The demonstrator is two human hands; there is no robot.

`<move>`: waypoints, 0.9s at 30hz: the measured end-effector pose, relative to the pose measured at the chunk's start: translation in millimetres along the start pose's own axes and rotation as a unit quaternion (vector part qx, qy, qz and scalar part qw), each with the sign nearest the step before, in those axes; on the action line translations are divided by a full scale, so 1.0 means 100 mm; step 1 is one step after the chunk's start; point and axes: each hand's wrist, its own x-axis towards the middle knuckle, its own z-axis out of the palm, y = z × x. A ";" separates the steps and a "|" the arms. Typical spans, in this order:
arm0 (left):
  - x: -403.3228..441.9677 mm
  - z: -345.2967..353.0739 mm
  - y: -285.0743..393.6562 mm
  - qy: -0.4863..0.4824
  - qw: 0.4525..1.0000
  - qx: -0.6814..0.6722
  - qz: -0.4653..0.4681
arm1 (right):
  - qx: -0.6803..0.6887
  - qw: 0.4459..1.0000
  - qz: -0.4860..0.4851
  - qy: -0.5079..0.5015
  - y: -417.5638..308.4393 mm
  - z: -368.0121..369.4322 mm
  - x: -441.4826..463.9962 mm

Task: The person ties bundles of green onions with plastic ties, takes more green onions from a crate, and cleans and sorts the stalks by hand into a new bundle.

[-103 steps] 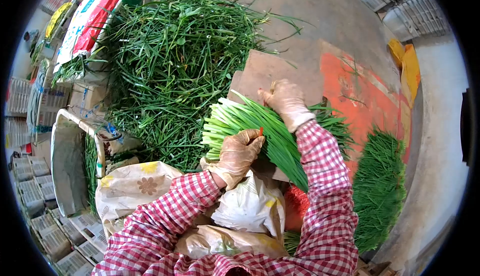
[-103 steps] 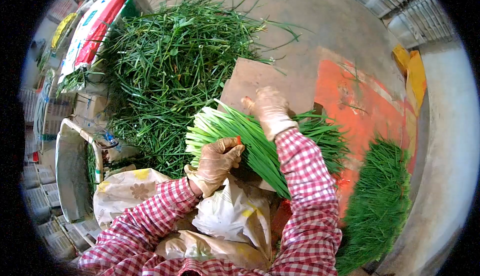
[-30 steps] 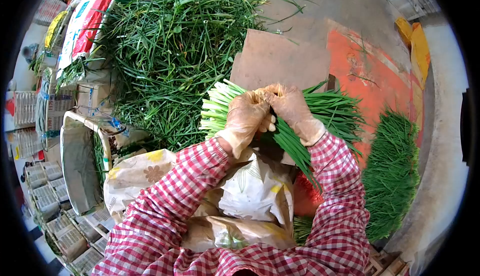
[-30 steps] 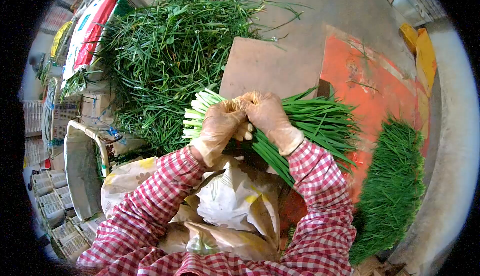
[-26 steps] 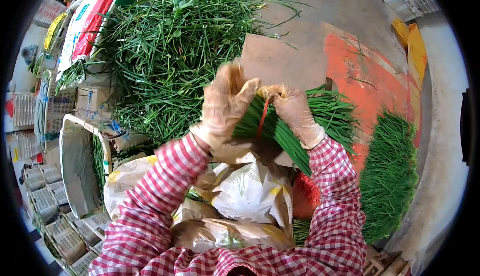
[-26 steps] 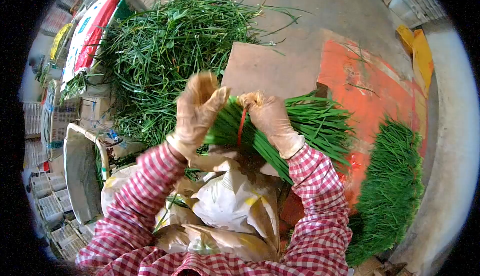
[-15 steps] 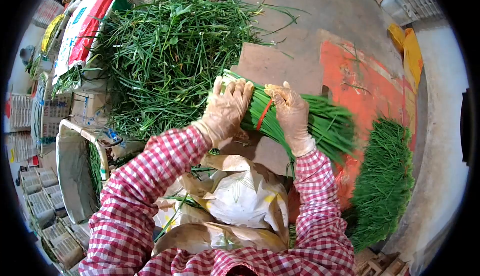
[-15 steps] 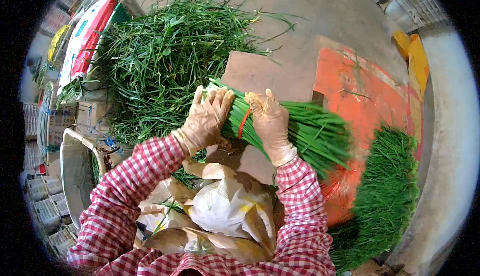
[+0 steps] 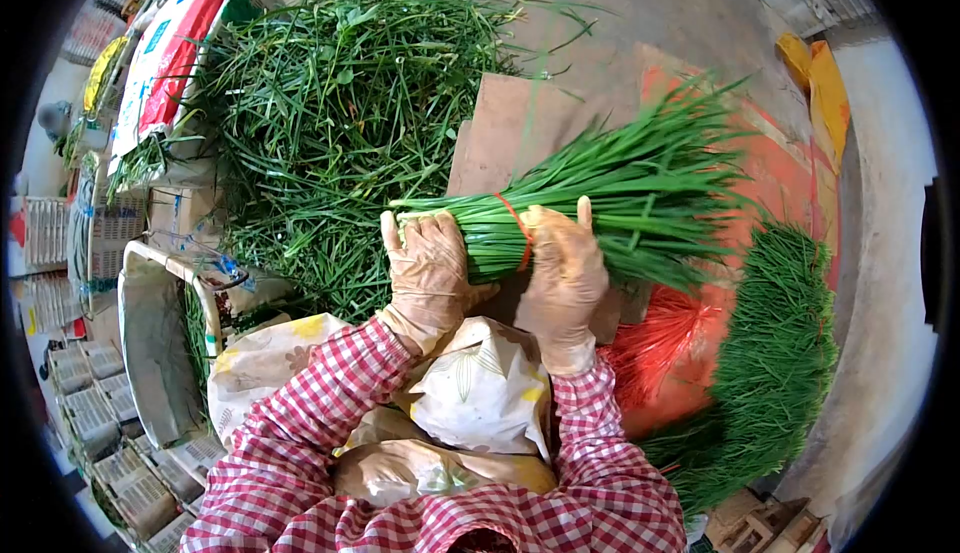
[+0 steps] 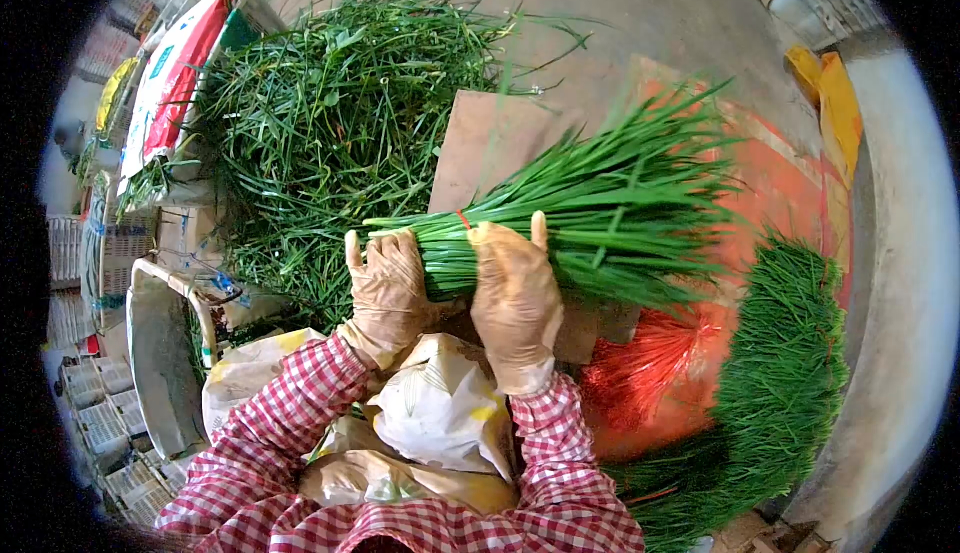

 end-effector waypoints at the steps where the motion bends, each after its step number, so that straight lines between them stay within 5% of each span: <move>1: -0.01 -0.11 -0.01 -0.015 1.000 0.004 0.000 | -0.053 0.996 -0.060 -0.027 0.01 0.03 0.02; 4: -0.02 -0.23 -0.05 0.069 0.991 -0.077 0.089 | -0.185 0.967 -0.145 -0.098 -0.05 0.04 -0.02; 8: 0.15 0.32 -0.11 0.104 0.911 -0.300 0.264 | -0.181 0.962 -0.197 -0.048 0.01 0.12 -0.12; 15: 0.14 0.60 -0.01 0.087 0.948 -0.206 0.228 | -0.116 0.981 -0.148 -0.052 -0.08 0.16 -0.17; 16: 0.13 0.52 -0.02 0.102 0.966 -0.025 0.235 | -0.127 0.980 -0.149 -0.045 -0.07 0.19 -0.18; 17: 0.13 0.52 0.03 0.106 0.967 -0.023 0.232 | -0.125 0.979 -0.153 -0.044 -0.05 0.19 -0.15; 19: 0.10 0.52 0.16 0.151 0.983 0.006 0.100 | -0.162 0.967 -0.168 -0.099 -0.11 0.19 0.00; 21: 0.15 0.47 0.20 0.105 0.992 0.004 0.071 | -0.122 0.971 -0.175 -0.106 -0.02 0.34 0.10; 23: 0.35 0.61 0.06 0.089 0.991 0.021 0.098 | -0.093 0.980 -0.176 -0.002 0.11 0.52 0.14; 24: 0.44 0.41 0.07 0.010 0.993 0.094 0.077 | -0.097 0.982 -0.160 -0.017 0.14 0.53 0.21; 25: 0.52 0.30 0.01 0.060 0.990 0.082 0.101 | -0.101 0.984 -0.145 -0.033 0.14 0.48 0.28; 27: 0.89 0.13 -0.10 -0.056 0.980 -0.188 0.035 | -0.062 0.992 -0.112 -0.011 -0.11 0.18 0.43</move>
